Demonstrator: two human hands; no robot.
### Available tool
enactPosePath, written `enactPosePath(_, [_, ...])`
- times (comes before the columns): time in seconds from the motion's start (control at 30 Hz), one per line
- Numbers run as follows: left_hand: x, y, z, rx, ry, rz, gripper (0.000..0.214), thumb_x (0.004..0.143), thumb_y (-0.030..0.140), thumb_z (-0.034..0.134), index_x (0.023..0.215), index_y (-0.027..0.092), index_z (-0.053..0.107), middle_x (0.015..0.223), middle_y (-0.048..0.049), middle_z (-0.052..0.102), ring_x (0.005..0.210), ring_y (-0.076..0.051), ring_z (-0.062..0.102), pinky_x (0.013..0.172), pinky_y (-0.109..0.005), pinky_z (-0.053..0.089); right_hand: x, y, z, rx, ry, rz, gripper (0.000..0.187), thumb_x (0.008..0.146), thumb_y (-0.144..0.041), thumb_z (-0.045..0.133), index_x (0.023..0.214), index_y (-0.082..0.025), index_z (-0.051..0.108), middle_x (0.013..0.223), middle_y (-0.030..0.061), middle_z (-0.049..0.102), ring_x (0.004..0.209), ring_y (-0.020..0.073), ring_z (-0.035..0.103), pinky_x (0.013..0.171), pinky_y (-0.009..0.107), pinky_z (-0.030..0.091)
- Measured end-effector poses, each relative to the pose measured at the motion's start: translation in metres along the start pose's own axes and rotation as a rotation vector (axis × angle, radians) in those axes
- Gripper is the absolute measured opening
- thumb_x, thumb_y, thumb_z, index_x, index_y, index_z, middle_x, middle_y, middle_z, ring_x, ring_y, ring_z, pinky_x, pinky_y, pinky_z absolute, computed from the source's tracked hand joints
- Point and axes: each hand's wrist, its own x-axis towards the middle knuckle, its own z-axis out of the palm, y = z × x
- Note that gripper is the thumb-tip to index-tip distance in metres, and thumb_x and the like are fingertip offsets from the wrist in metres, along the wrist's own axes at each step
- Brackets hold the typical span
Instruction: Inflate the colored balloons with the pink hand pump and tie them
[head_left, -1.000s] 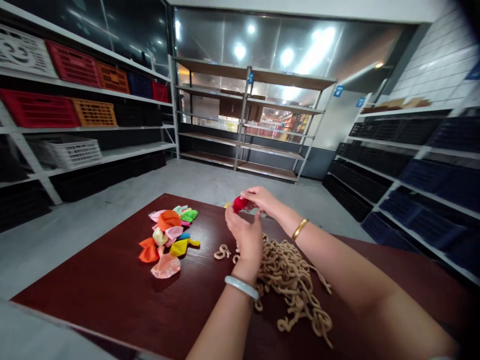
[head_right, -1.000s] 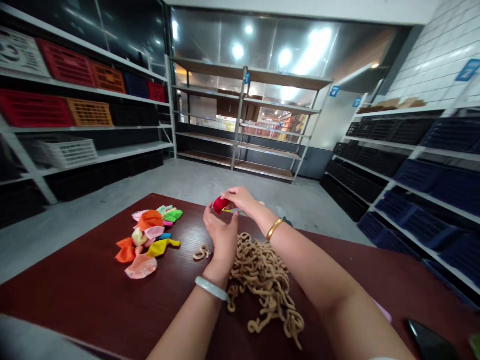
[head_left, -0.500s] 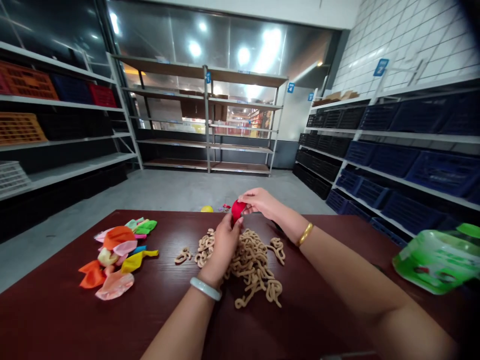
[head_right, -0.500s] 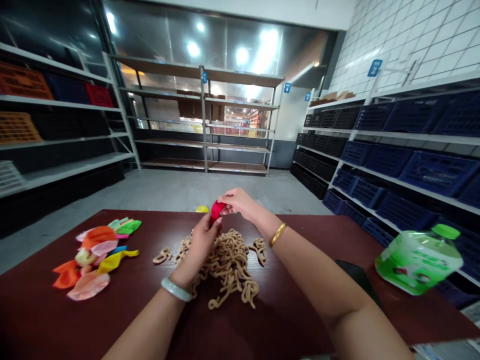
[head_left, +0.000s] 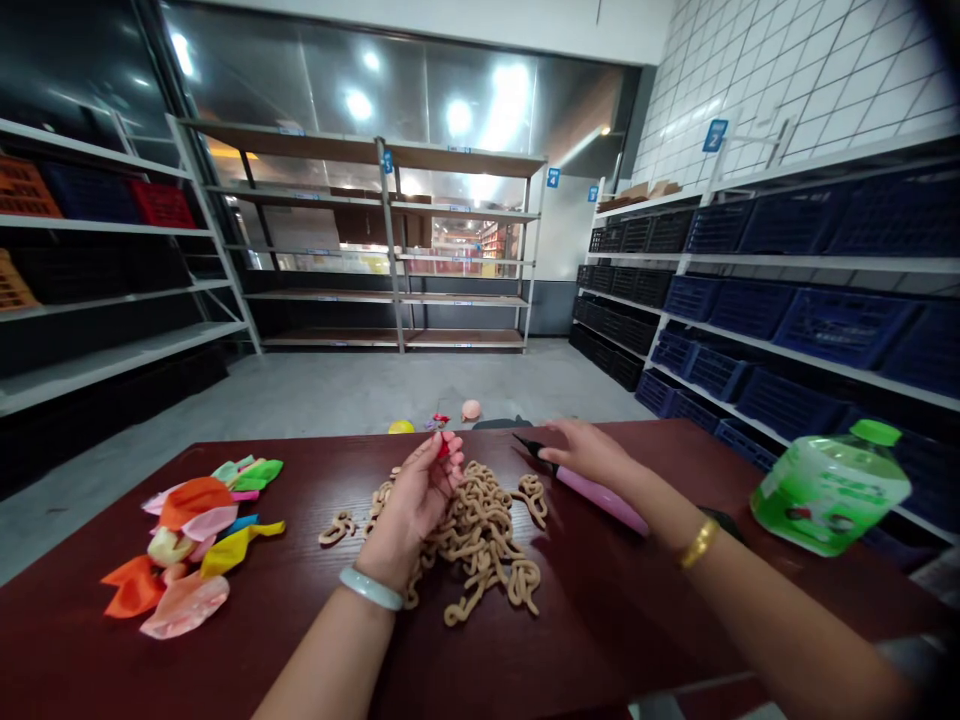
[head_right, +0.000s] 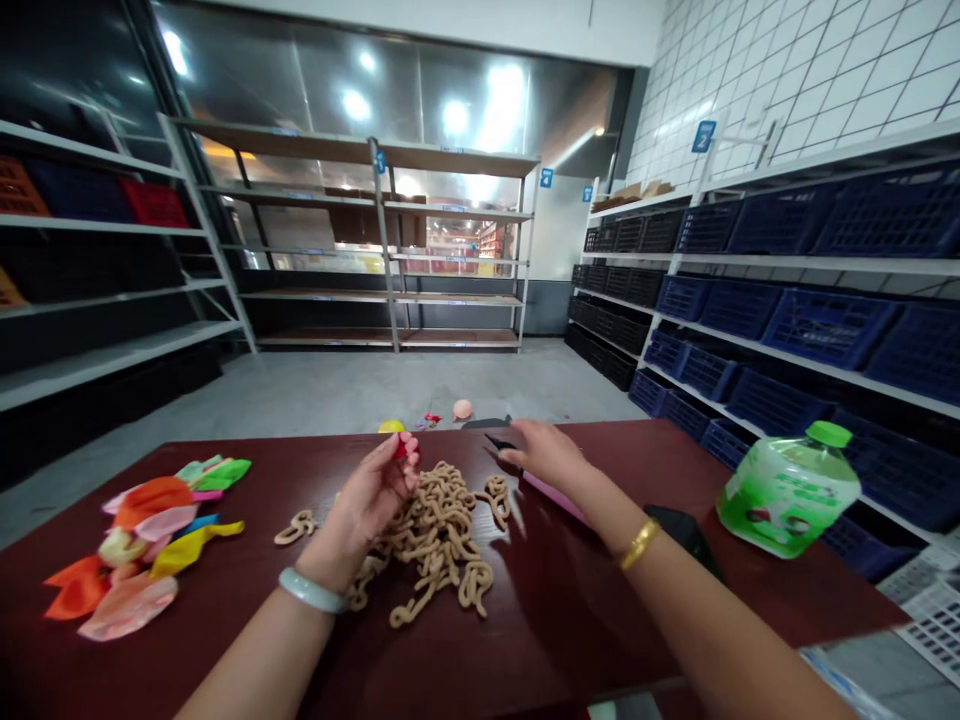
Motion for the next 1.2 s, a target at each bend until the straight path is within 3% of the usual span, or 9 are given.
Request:
enactPosePath(0.07, [0.005, 0.009, -0.005, -0.121, 0.044, 0.024, 0.012, 0.092, 0.014, 0.054, 0.096, 0.012, 0.065, 0.088, -0.0087, 0.071, 0.072, -0.013, 0.069, 0.06, -0.022, 0.057, -0.018, 0.024, 0.004, -0.308, -0.044, 0.082, 0.078, 0.073, -0.053, 0.071, 0.139, -0.017, 0.049, 0.138, 0.019, 0.053, 0.129, 0.0373, 0.046, 0.102, 0.048, 0.038])
enactPosePath(0.13, [0.009, 0.016, -0.01, -0.231, 0.106, 0.043, 0.016, 0.095, 0.012, 0.049, 0.097, 0.011, 0.064, 0.094, -0.0107, 0.072, 0.082, -0.016, 0.071, 0.065, -0.023, 0.059, -0.031, 0.041, 0.011, -0.449, -0.118, 0.122, 0.086, 0.071, -0.054, 0.072, 0.143, -0.017, 0.043, 0.135, 0.0202, 0.055, 0.125, 0.0376, 0.05, 0.097, 0.047, 0.041])
enactPosePath(0.23, [0.013, 0.02, -0.014, -0.317, 0.182, 0.072, 0.017, 0.096, 0.012, 0.046, 0.094, 0.011, 0.063, 0.102, -0.0132, 0.072, 0.093, -0.019, 0.071, 0.07, -0.025, 0.06, -0.038, 0.05, 0.021, -0.514, -0.158, 0.152, 0.074, 0.076, -0.046, 0.069, 0.14, -0.019, 0.045, 0.124, 0.0178, 0.062, 0.113, 0.0344, 0.059, 0.087, 0.042, 0.045])
enactPosePath(0.37, [0.017, 0.021, -0.019, -0.355, 0.218, 0.087, 0.018, 0.097, 0.015, 0.045, 0.09, 0.011, 0.062, 0.107, -0.0144, 0.071, 0.102, -0.022, 0.069, 0.075, -0.027, 0.06, -0.027, 0.027, 0.023, -0.53, 0.007, 0.131, 0.052, 0.083, -0.038, 0.057, 0.132, -0.019, 0.05, 0.114, 0.0163, 0.065, 0.099, 0.0316, 0.065, 0.076, 0.038, 0.046])
enactPosePath(0.47, [0.02, 0.022, -0.024, -0.354, 0.223, 0.118, 0.02, 0.097, 0.017, 0.045, 0.087, 0.012, 0.062, 0.108, -0.0144, 0.071, 0.104, -0.023, 0.068, 0.079, -0.031, 0.059, -0.017, -0.01, 0.026, -0.442, 0.126, -0.056, 0.057, 0.085, -0.042, 0.055, 0.138, -0.022, 0.044, 0.12, 0.013, 0.063, 0.099, 0.0285, 0.064, 0.078, 0.036, 0.046])
enactPosePath(0.53, [0.021, 0.023, -0.027, -0.331, 0.235, 0.147, 0.021, 0.096, 0.019, 0.046, 0.085, 0.012, 0.062, 0.107, -0.0146, 0.071, 0.102, -0.022, 0.069, 0.083, -0.034, 0.058, -0.013, -0.036, 0.034, -0.388, 0.117, -0.219, 0.06, 0.085, -0.049, 0.055, 0.139, -0.024, 0.044, 0.123, 0.0108, 0.062, 0.103, 0.0276, 0.063, 0.082, 0.036, 0.046])
enactPosePath(0.63, [0.022, 0.025, -0.03, -0.272, 0.266, 0.162, 0.021, 0.096, 0.021, 0.048, 0.082, 0.013, 0.061, 0.103, -0.0136, 0.072, 0.095, -0.021, 0.071, 0.08, -0.034, 0.058, -0.013, -0.06, 0.051, -0.367, 0.095, -0.299, 0.062, 0.085, -0.055, 0.053, 0.14, -0.027, 0.044, 0.122, 0.0085, 0.063, 0.103, 0.0275, 0.063, 0.082, 0.037, 0.046])
enactPosePath(0.8, [0.021, 0.022, -0.03, -0.229, 0.271, 0.17, 0.022, 0.095, 0.023, 0.049, 0.08, 0.013, 0.062, 0.102, -0.0143, 0.072, 0.094, -0.022, 0.071, 0.08, -0.034, 0.058, -0.018, -0.057, 0.066, -0.363, 0.047, -0.288, 0.062, 0.086, -0.057, 0.051, 0.141, -0.028, 0.044, 0.121, 0.0092, 0.063, 0.102, 0.0273, 0.063, 0.082, 0.037, 0.046])
enactPosePath(1.2, [0.028, 0.011, -0.033, -0.045, 0.319, 0.215, 0.023, 0.095, 0.025, 0.05, 0.081, 0.013, 0.062, 0.095, -0.0138, 0.073, 0.087, -0.022, 0.072, 0.08, -0.035, 0.058, -0.02, -0.046, 0.067, -0.344, -0.007, -0.28, 0.061, 0.085, -0.055, 0.053, 0.138, -0.029, 0.044, 0.118, 0.0094, 0.064, 0.101, 0.0277, 0.063, 0.082, 0.038, 0.046])
